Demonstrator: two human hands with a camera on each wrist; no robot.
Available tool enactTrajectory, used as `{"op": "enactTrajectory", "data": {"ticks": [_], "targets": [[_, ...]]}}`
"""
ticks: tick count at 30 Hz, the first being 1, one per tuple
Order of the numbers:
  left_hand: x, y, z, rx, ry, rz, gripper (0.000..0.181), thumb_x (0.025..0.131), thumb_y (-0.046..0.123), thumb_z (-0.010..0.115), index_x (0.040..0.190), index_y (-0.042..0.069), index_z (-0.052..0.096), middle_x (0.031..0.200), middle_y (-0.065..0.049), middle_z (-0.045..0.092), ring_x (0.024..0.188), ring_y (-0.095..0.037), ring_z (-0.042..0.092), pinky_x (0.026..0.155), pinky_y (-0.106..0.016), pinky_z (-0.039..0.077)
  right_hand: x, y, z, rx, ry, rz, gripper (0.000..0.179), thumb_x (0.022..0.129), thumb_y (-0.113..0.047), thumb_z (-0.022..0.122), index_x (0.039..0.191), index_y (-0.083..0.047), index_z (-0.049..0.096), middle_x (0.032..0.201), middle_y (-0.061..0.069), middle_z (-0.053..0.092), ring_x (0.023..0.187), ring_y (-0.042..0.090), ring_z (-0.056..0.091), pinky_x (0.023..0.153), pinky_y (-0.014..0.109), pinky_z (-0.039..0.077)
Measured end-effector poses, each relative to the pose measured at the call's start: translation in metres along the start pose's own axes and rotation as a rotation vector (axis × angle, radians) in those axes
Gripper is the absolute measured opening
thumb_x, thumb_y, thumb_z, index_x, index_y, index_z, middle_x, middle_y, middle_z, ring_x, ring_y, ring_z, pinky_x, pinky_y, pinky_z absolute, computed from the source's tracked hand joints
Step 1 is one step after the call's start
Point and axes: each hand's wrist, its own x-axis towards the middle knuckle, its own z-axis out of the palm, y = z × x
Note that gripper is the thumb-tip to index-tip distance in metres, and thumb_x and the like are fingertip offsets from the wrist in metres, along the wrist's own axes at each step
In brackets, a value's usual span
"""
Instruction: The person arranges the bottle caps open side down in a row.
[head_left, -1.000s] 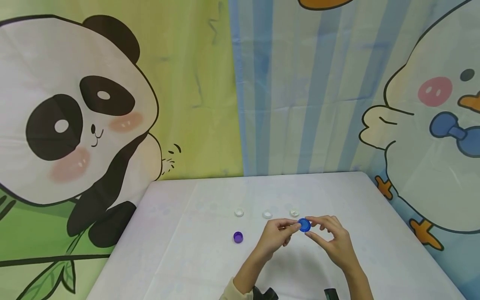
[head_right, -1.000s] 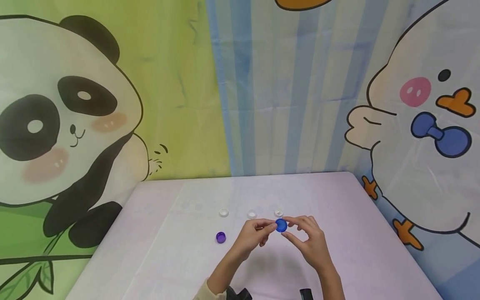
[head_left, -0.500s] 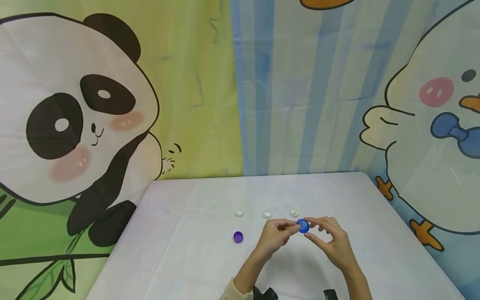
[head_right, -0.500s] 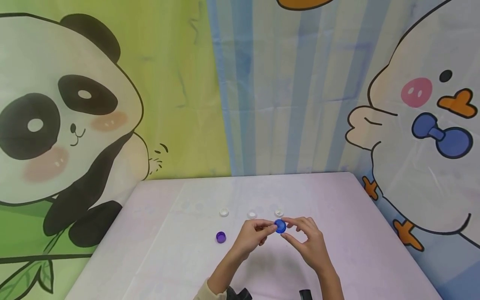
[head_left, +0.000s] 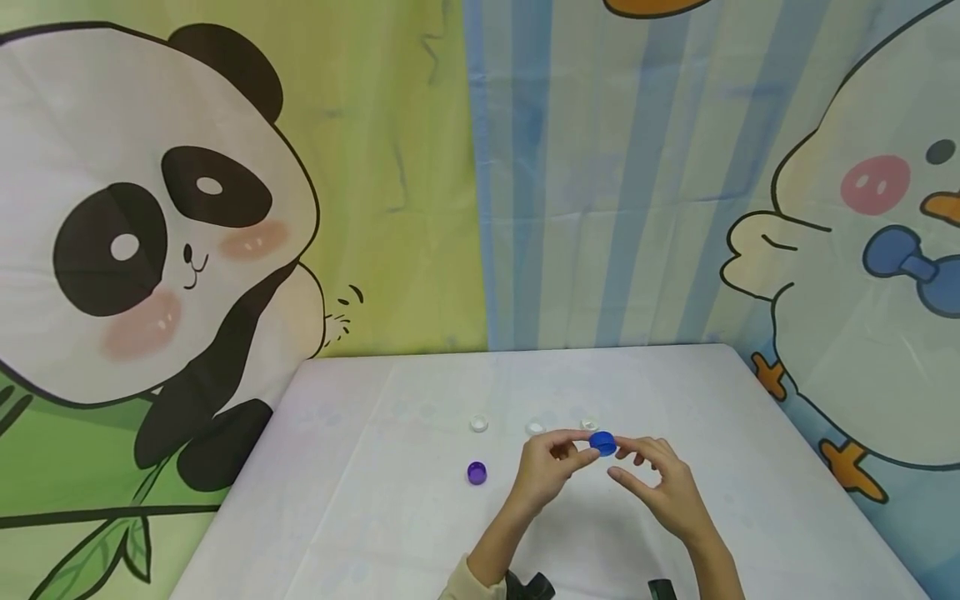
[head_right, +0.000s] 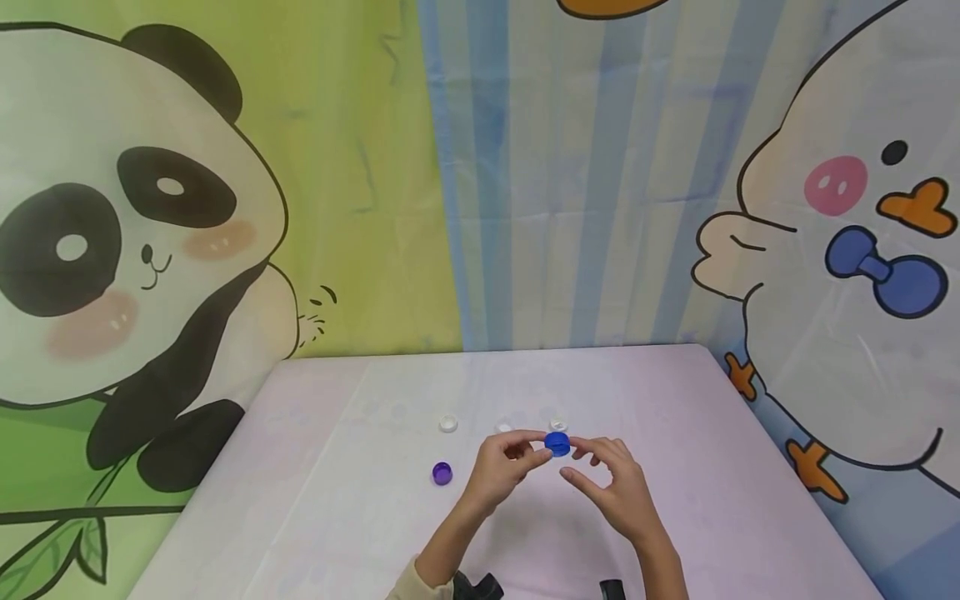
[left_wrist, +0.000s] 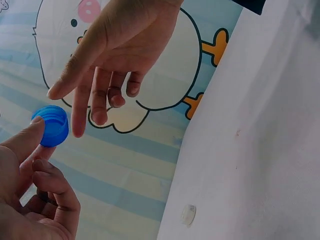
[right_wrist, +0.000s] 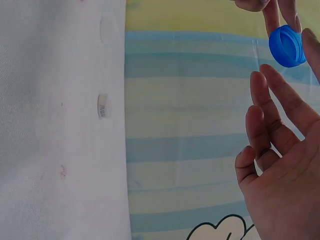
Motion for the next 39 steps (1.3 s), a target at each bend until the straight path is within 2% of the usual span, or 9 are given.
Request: {"op": "enactTrajectory", "data": {"ticks": [4,10,13,16,19,23,27,31,39], "targets": [[0.000,0.002,-0.001,0.020,0.015,0.111,0.027,0.076,0.029,0.070,0.100,0.016,0.070,0.063,0.004,0.050,0.054,-0.001,0.041,0.046,-0.015,0.035,0.000,-0.001,0.000,0.012,-0.033,0.013,0.034,0.075,-0.030,0.071,0.108,-0.021,0.063,0.097,-0.009,0.059,0.084,0.008,0.043,0.068,0.026,0.041],[-0.005,0.013,-0.001,0.127,0.044,0.375,0.022,0.079,0.014,0.068,0.099,0.005,0.068,0.063,-0.005,0.051,0.055,-0.006,0.040,0.046,-0.015,0.035,0.000,-0.002,0.001,0.067,-0.059,0.039,0.024,0.081,-0.025,0.066,0.105,-0.021,0.064,0.096,-0.009,0.057,0.083,0.008,0.045,0.068,0.026,0.040],[-0.005,0.013,-0.002,0.175,0.042,0.450,0.022,0.077,0.014,0.069,0.099,0.007,0.069,0.063,-0.004,0.050,0.055,-0.005,0.039,0.047,-0.014,0.035,0.000,-0.002,0.000,0.109,-0.065,0.044,0.020,0.084,-0.021,0.063,0.104,-0.017,0.064,0.095,-0.006,0.057,0.082,0.008,0.045,0.068,0.027,0.039],[-0.003,0.005,-0.002,0.227,0.038,0.510,0.024,0.078,0.021,0.068,0.100,0.012,0.069,0.063,0.002,0.049,0.056,0.000,0.039,0.047,-0.011,0.036,-0.001,-0.002,-0.002,0.155,-0.077,0.044,0.018,0.086,-0.017,0.060,0.103,-0.014,0.065,0.094,-0.004,0.058,0.082,0.007,0.044,0.069,0.027,0.037],[-0.001,-0.002,-0.003,0.242,0.013,0.530,0.026,0.079,0.027,0.067,0.102,0.016,0.068,0.064,0.006,0.049,0.057,0.002,0.039,0.048,-0.011,0.036,0.000,-0.001,-0.003,0.204,-0.095,0.061,0.018,0.088,-0.016,0.058,0.104,-0.013,0.065,0.096,-0.003,0.058,0.084,0.007,0.044,0.071,0.030,0.036],[-0.002,-0.002,-0.004,0.260,-0.017,0.539,0.027,0.080,0.029,0.065,0.104,0.018,0.068,0.066,0.008,0.048,0.058,-0.001,0.040,0.049,-0.010,0.036,0.001,0.000,-0.004,0.257,-0.122,0.095,0.019,0.090,-0.018,0.055,0.106,-0.015,0.064,0.099,-0.004,0.059,0.090,0.008,0.047,0.077,0.031,0.038],[-0.002,-0.004,-0.004,0.279,-0.024,0.576,0.027,0.080,0.028,0.065,0.104,0.016,0.068,0.066,0.008,0.048,0.058,-0.001,0.040,0.049,-0.008,0.034,0.001,0.002,-0.005,0.301,-0.136,0.088,0.019,0.091,-0.017,0.053,0.106,-0.014,0.064,0.101,-0.002,0.059,0.093,0.009,0.049,0.077,0.027,0.041],[-0.001,-0.006,-0.004,0.291,-0.030,0.590,0.027,0.081,0.029,0.065,0.104,0.016,0.068,0.067,0.008,0.049,0.058,0.000,0.040,0.050,-0.008,0.034,0.000,0.001,-0.005,0.317,-0.139,0.082,0.019,0.091,-0.017,0.053,0.106,-0.013,0.064,0.100,-0.001,0.059,0.090,0.010,0.048,0.075,0.026,0.041],[-0.001,-0.008,-0.005,0.326,-0.039,0.579,0.027,0.081,0.031,0.063,0.105,0.018,0.068,0.067,0.009,0.049,0.057,0.000,0.039,0.049,-0.007,0.033,0.001,0.000,-0.004,0.314,-0.140,0.107,0.018,0.090,-0.020,0.054,0.104,-0.015,0.064,0.099,-0.002,0.058,0.089,0.010,0.049,0.075,0.024,0.043]]}}
